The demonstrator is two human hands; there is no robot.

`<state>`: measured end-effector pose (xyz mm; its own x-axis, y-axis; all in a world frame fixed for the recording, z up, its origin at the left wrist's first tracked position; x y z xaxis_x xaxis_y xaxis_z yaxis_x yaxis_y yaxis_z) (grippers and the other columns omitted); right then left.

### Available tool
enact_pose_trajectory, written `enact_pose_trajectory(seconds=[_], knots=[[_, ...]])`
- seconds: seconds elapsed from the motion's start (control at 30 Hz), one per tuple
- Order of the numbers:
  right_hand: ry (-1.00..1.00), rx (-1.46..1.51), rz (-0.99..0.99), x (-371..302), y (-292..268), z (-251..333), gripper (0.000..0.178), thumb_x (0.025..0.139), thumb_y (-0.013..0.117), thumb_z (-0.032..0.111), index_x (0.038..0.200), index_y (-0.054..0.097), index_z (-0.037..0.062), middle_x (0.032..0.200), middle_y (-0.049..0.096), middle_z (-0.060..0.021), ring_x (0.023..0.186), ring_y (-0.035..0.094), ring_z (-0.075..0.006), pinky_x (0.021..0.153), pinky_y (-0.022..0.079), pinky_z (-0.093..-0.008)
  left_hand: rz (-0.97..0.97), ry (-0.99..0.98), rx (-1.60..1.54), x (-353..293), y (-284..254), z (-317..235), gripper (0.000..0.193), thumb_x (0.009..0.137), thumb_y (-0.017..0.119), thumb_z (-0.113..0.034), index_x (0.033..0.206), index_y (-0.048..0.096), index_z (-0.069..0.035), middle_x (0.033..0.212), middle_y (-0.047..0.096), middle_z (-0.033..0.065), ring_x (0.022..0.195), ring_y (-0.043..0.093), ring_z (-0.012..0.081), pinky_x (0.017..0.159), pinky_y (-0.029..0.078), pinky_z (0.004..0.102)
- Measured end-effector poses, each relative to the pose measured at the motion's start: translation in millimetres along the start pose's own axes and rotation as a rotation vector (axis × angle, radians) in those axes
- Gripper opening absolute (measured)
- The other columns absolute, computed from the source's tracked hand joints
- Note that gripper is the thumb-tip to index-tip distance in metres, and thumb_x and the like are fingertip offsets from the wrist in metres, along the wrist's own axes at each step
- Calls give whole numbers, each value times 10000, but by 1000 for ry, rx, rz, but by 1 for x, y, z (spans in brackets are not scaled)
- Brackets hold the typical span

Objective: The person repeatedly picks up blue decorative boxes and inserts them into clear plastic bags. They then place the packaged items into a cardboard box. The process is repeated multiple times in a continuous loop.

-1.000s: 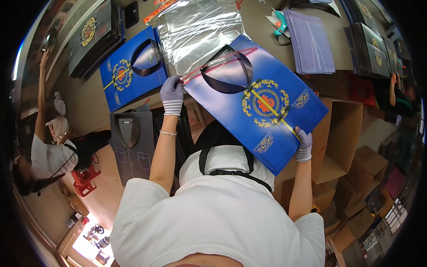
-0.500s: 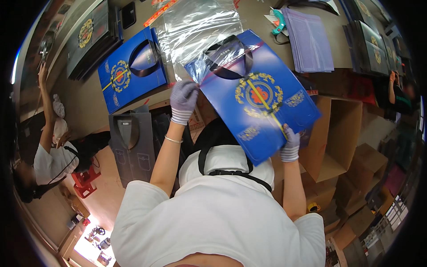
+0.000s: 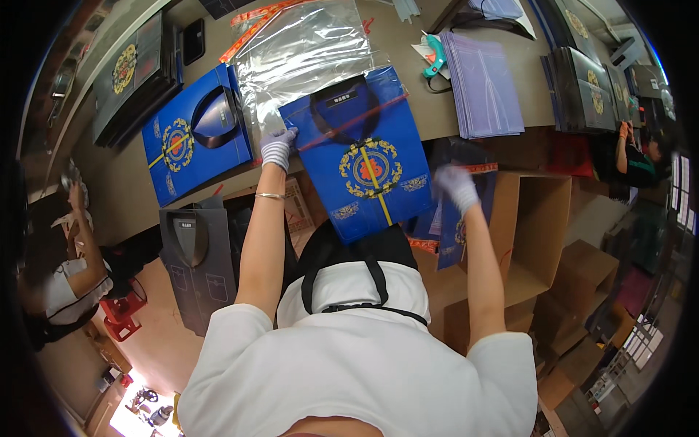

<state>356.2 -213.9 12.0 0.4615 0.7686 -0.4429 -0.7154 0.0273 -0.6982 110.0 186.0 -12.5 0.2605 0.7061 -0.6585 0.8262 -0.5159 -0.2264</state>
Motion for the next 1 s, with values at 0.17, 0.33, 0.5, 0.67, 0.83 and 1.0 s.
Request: enact_pose_trajectory(seconds=[0.17, 0.33, 0.5, 0.67, 0.83, 1.0], knots=[[85, 480, -517, 157, -104, 79, 310, 823, 557, 229, 1040, 599, 12, 866, 647, -107, 688, 600, -195, 670, 457, -272, -89, 219, 143, 10, -14, -9, 382, 672, 762, -186, 913, 627, 77, 758, 638, 93, 627, 577, 135, 592, 478, 241], [71, 219, -561, 189, -96, 110, 300, 774, 602, 287, 932, 654, 37, 824, 656, -138, 749, 631, -224, 709, 469, -305, -20, 31, -110, -24, -23, -2, 329, 712, 742, -146, 914, 614, 82, 791, 633, 83, 645, 587, 124, 594, 503, 251], [58, 507, -547, 109, -59, 96, 199, 787, 641, 121, 919, 641, -27, 777, 652, -51, 710, 556, -71, 673, 447, -215, -15, 65, -126, -57, -34, 29, 249, 737, 718, -123, 878, 620, 56, 767, 629, 63, 630, 575, 112, 572, 493, 250], [229, 547, -392, 48, -21, 36, 201, 787, 637, 117, 930, 636, -24, 769, 632, -27, 716, 537, -62, 678, 445, -215, 126, 131, -64, -102, -2, 89, 159, 758, 690, -97, 818, 615, 30, 714, 614, 37, 593, 546, 98, 544, 460, 234], [412, 704, -63, -65, 86, -45, 105, 795, 619, 112, 839, 654, 23, 762, 627, -40, 685, 579, -110, 619, 486, -245, 297, -26, 86, -148, 21, 174, 141, 752, 688, -112, 721, 605, -2, 615, 589, 36, 517, 528, 83, 483, 454, 242], [324, 632, -254, -62, 83, -24, 152, 806, 589, 131, 885, 649, 16, 765, 638, -55, 674, 600, -119, 617, 492, -259, 403, -17, 171, -148, 19, 155, 132, 733, 685, -100, 756, 611, 6, 646, 613, 50, 557, 565, 95, 527, 479, 256]])
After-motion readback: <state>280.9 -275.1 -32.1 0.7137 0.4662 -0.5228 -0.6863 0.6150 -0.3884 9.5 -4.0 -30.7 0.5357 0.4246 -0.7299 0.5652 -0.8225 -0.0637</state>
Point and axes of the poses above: each hand's wrist, its own x-axis towards the middle knuckle, its own y-axis out of the palm, z = x × y, the point moved 9 cm from there along x, towards the middle knuckle
